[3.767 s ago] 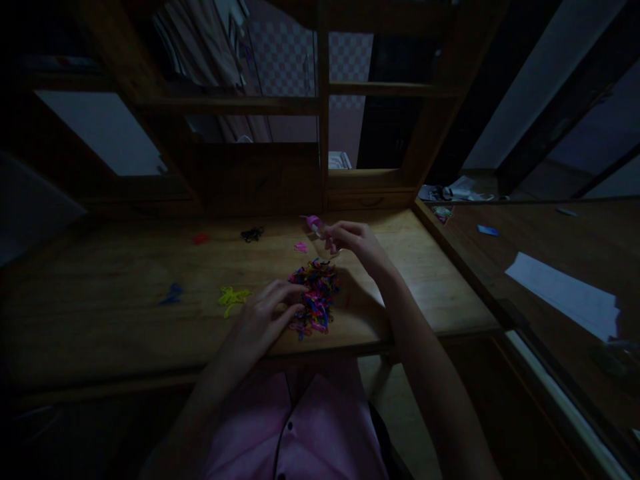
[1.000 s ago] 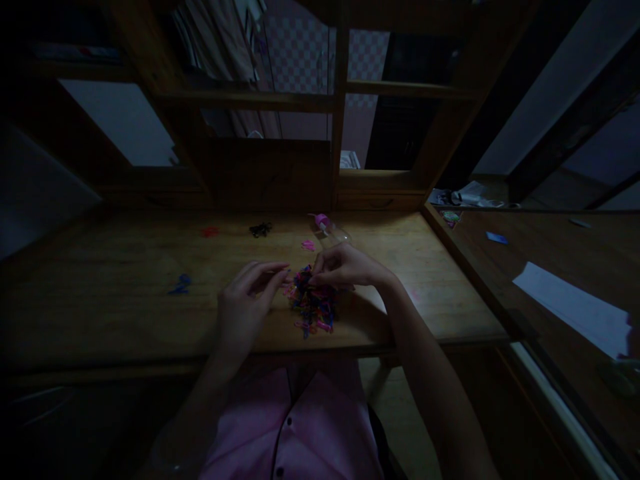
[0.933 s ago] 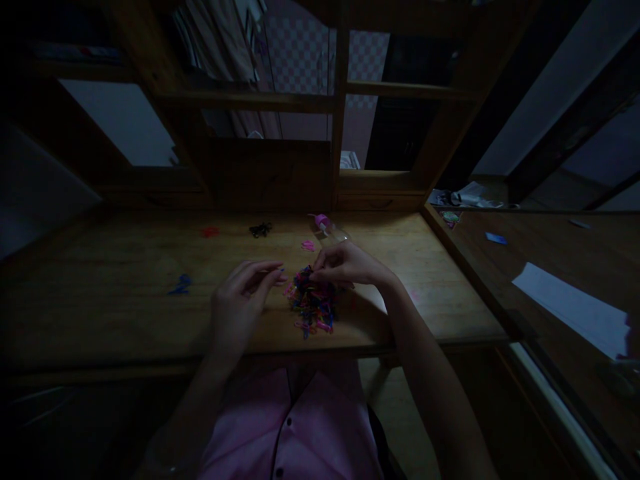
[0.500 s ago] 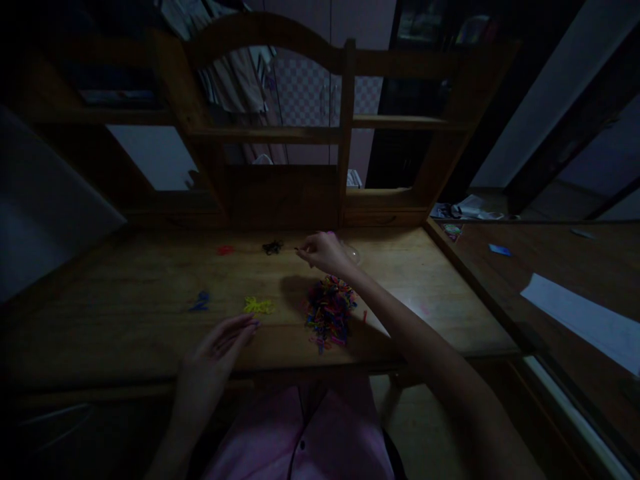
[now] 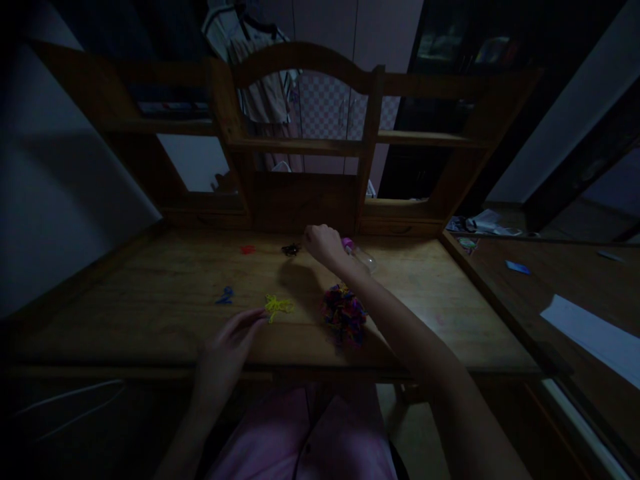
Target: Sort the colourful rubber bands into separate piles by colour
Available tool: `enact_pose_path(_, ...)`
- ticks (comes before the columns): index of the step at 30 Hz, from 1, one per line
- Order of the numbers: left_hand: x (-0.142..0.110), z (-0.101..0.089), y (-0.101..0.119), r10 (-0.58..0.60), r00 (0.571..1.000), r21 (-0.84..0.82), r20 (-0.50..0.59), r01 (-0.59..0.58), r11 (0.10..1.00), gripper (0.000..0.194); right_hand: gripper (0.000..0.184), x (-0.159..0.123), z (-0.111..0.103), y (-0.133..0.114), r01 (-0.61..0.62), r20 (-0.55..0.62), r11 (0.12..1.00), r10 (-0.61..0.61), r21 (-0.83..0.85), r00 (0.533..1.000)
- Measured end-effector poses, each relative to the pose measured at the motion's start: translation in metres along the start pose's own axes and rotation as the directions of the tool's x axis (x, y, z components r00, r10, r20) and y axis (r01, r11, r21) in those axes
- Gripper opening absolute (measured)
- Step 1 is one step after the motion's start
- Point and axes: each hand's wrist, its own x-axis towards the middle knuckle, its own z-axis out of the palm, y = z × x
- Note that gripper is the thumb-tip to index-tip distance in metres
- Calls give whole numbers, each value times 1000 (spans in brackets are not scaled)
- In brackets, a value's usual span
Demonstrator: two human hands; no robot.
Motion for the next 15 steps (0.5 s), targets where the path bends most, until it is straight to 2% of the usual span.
enact_pose_path(3,0,0,-2,-40,999,-69,22,41,997,25,25,-18,-13,29,7,-150,999,-1,42,989)
enact_pose_path(5,2,-5,-4,-59,998,-58,-5,59,997,26,25,-34,-19,48,23,-238,997,-5,73,971)
enact_pose_path(8,12,-20,-10,-18,989,112,-148,35,993,25,26,-60,-25,71,108,-310,986,-64,126,949)
enact_pose_path(11,28,-37,-26,50,954,310,-297,47,950,27,28,-80,-28,87,158,-350,977,-100,141,931)
enact_pose_path(13,41,-46,-39,72,944,381,-321,59,923,30,29,-87,-29,92,164,-383,975,-95,151,919)
enact_pose_path(15,52,-51,-47,128,948,397,-292,-2,918,33,29,-89,-28,94,157,-428,969,-61,192,902)
